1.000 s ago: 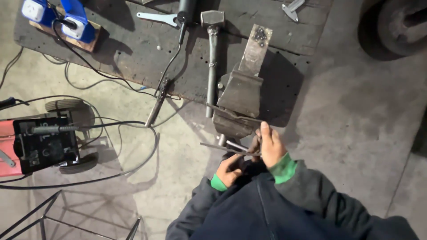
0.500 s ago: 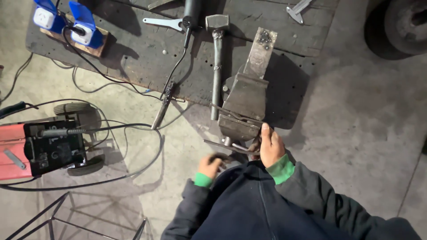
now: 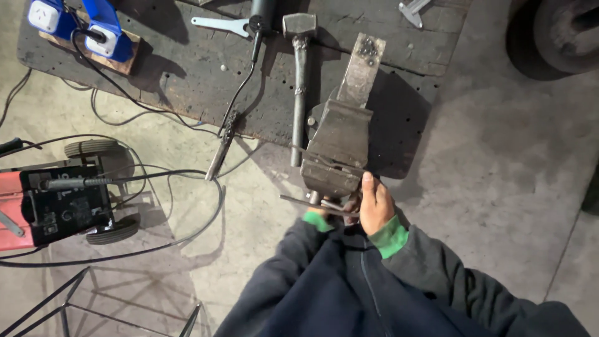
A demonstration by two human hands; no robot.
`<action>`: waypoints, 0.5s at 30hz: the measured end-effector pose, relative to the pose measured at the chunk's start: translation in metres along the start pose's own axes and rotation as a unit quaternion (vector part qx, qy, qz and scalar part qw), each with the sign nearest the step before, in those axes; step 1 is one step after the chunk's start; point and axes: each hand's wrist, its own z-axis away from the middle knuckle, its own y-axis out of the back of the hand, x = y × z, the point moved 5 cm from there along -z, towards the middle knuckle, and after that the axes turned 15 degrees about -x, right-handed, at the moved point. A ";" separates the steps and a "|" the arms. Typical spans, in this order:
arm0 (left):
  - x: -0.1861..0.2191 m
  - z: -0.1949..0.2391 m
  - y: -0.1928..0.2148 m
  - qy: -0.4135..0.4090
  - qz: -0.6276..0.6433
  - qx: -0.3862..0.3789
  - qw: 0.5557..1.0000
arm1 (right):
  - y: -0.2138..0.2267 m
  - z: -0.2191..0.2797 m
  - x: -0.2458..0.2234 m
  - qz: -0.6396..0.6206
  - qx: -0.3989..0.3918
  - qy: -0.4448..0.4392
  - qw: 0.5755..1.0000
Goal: Bending a metal bar using a vise and a hammer.
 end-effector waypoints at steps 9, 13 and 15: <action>0.017 0.013 -0.095 0.204 -0.007 0.034 0.978 | 0.000 0.004 0.014 -0.043 0.003 -0.080 0.996; -0.019 -0.003 -0.062 -0.030 0.166 -0.119 0.979 | 0.001 0.000 0.030 -0.042 0.003 -0.046 0.998; 0.044 -0.003 -0.124 0.001 0.020 -0.076 0.997 | 0.001 0.000 0.022 -0.028 -0.003 -0.039 0.999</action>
